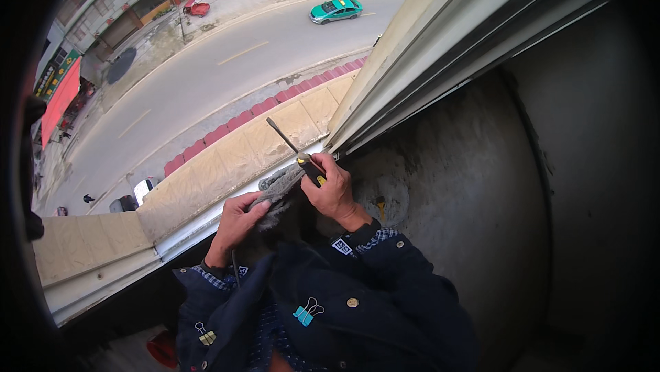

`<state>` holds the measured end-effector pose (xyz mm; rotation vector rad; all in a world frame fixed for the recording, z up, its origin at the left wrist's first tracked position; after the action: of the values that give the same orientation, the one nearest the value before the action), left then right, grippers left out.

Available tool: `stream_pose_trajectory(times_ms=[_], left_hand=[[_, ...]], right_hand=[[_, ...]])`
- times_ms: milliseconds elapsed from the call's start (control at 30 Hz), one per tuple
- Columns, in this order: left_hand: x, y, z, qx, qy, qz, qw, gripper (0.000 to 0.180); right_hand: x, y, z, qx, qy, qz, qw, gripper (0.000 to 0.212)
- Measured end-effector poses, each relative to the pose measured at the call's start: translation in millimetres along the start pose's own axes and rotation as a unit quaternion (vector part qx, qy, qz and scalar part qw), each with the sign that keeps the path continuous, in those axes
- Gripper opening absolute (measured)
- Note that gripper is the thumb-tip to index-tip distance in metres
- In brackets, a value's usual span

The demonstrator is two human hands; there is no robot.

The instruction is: The person uses a screwdriver and a cloth to scrape and clean the window frame and sill. They repeatedly scrape along the frame, wipe with the cloth, and inspect the area. The person then closes the window and walks away from the window.

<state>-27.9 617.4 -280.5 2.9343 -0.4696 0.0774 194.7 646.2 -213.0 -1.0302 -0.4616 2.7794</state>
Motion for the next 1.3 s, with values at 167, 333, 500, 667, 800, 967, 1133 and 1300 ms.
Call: stream_pose_trajectory(times_ms=[167, 333, 500, 667, 800, 967, 1133, 1300], left_hand=[[15.8, -55.5, 29.8, -0.005, -0.306, -0.057, 0.950, 0.044], [42.0, -61.4, 52.6, 0.012, -0.356, -0.026, 0.934, 0.039], [56.8, -61.6, 49.4, 0.076, -0.345, 0.021, 0.935, 0.034], [67.9, -61.9, 49.6, 0.091, -0.346, 0.022, 0.933, 0.032], [65.4, -63.6, 53.9, 0.076, -0.348, 0.019, 0.934, 0.033], [67.5, -62.2, 57.0, 0.057, -0.355, 0.056, 0.932, 0.036], [67.4, -57.3, 60.7, 0.017, -0.336, 0.061, 0.940, 0.040], [53.6, -50.0, 69.4, -0.048, -0.285, 0.027, 0.957, 0.044]], right_hand=[[0.5, 0.9, -31.3, -0.002, 0.087, 0.007, 0.996, 0.037], [-5.5, 36.5, -70.7, 0.102, 0.091, 0.184, 0.973, 0.039], [-18.5, 40.3, -75.1, 0.127, 0.129, 0.231, 0.956, 0.043], [-18.4, 29.0, -56.2, 0.073, 0.103, 0.236, 0.964, 0.047], [-14.5, 29.4, -56.8, 0.061, 0.137, 0.279, 0.949, 0.044], [-9.7, 25.4, -61.6, 0.035, 0.254, 0.322, 0.912, 0.036], [-8.4, 16.2, -50.3, 0.016, 0.307, 0.329, 0.893, 0.029], [12.2, -1.1, -48.0, 0.025, 0.315, 0.415, 0.853, 0.028]])
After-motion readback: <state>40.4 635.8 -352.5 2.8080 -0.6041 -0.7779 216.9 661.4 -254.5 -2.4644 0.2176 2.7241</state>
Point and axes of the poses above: each hand's wrist, its own y-axis away from the middle knuckle, its own x-axis out of the palm, z = x × y, the point moved 9 cm from there along -y, towards the middle knuckle, and after that the axes turned 8 degrees about y, right-handed, at the moved point
